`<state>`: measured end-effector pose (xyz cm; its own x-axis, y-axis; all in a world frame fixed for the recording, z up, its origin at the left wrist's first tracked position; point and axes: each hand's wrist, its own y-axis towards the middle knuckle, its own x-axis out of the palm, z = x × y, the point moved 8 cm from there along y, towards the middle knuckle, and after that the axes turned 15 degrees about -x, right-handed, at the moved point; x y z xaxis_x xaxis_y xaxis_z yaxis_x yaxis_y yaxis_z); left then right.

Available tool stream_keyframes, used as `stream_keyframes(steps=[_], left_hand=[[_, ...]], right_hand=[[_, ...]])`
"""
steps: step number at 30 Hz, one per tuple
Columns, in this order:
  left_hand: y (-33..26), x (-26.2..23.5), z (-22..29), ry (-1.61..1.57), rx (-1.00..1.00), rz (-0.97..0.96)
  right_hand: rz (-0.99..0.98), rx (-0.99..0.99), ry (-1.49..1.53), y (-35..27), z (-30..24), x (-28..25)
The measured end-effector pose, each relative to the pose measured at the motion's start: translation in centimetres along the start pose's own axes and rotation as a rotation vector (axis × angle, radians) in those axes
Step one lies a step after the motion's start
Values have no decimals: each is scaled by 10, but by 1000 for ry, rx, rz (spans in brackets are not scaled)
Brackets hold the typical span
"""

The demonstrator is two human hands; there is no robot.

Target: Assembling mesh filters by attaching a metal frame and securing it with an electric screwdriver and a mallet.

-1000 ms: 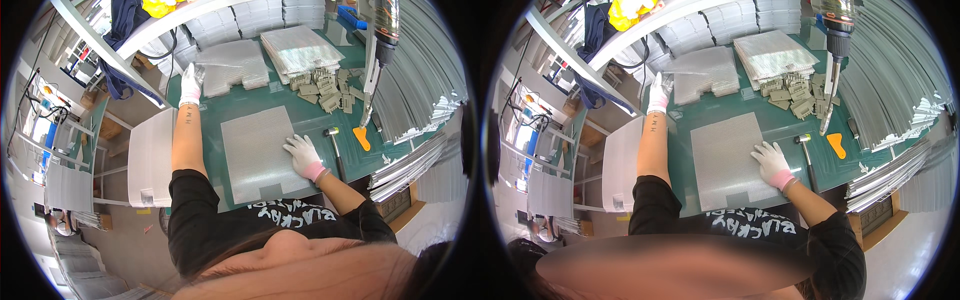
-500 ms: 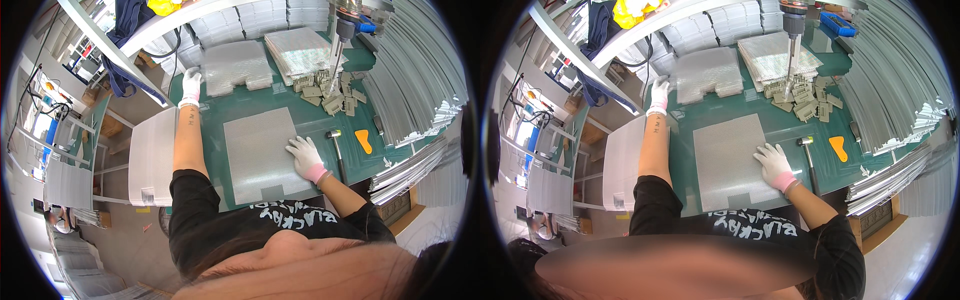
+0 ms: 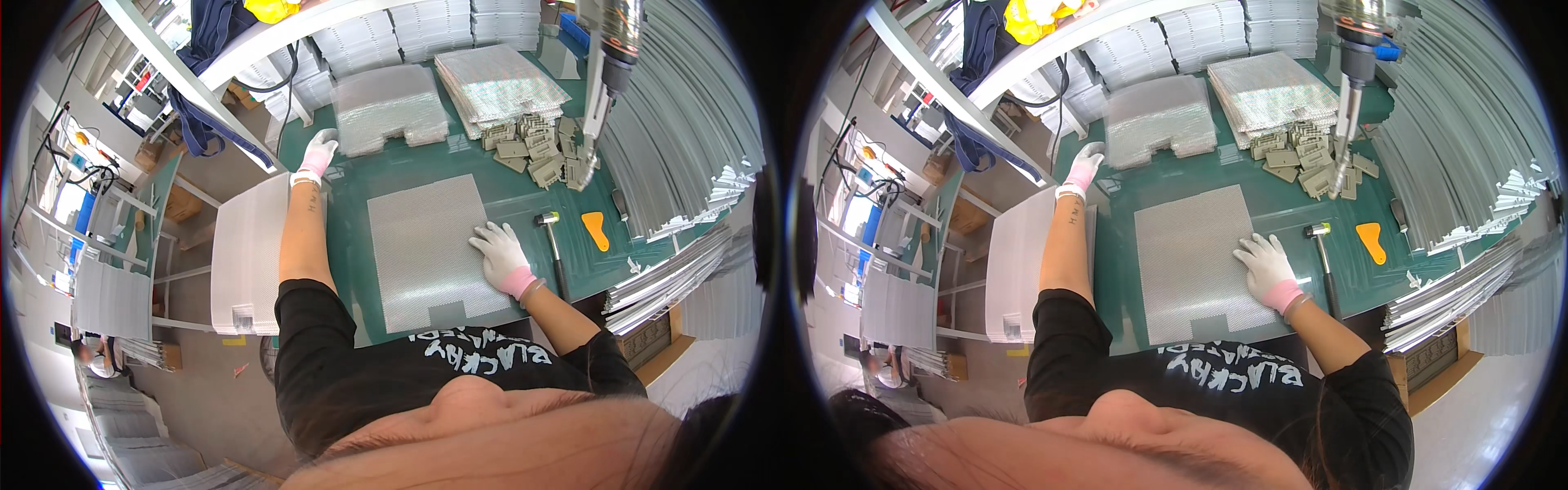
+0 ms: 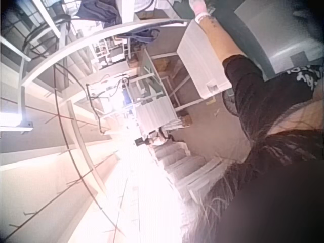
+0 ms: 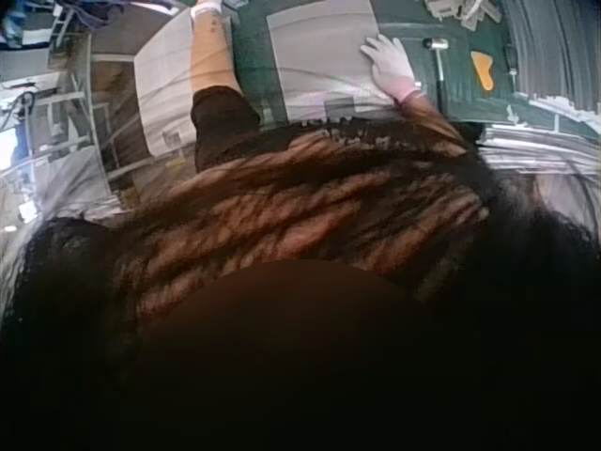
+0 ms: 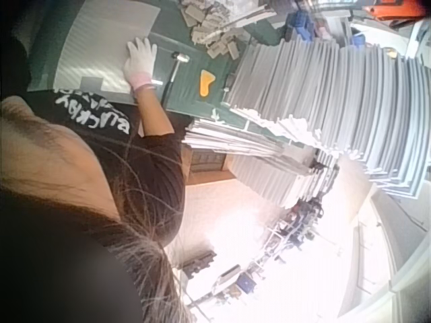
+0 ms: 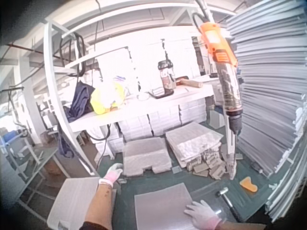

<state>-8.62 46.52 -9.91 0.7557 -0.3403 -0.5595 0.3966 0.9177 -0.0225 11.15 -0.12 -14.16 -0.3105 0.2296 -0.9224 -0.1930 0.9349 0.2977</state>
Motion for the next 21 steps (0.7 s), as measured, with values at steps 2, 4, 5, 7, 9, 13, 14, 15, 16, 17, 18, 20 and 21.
stream_keyframes(steps=[2, 4, 5, 7, 9, 13, 14, 15, 16, 17, 18, 20, 21], left_hand=[[2, -2, -5, -99, 20, -30], [4, -2, -11, -184, -19, -64], [4, 3, -12, -270, -58, -106], [1, 6, -8, -248, -54, -108], [-2, 13, -1, -228, -49, -117], [-6, -9, -5, -355, -49, -113], [-6, -6, 0, -447, -59, -114], [-7, -1, 4, -447, -58, -121], [-10, 2, 7, -628, -70, -136], [-13, 3, 8, -808, -82, -146], [-15, 6, 12, -807, -81, -148], [-21, 5, 24, -1016, -6, -212], [-22, 6, 26, -1016, -4, -209]], right_hand=[[3, -6, -1, 0, -1, 1], [6, -5, -3, 0, -1, 2], [5, -2, -4, -1, 0, 1], [7, 5, -5, -1, 0, 1], [4, 15, -11, -3, 2, 1], [5, -10, -6, 2, -5, -1], [5, -2, -8, 1, -3, -1], [8, 1, -9, -1, -1, -1], [12, 3, -10, -2, 0, 0], [13, 5, -10, -2, 1, -1], [12, 6, -12, -2, 1, -1], [13, 4, -14, -1, 0, -2], [9, 2, -13, -1, 0, -1]])
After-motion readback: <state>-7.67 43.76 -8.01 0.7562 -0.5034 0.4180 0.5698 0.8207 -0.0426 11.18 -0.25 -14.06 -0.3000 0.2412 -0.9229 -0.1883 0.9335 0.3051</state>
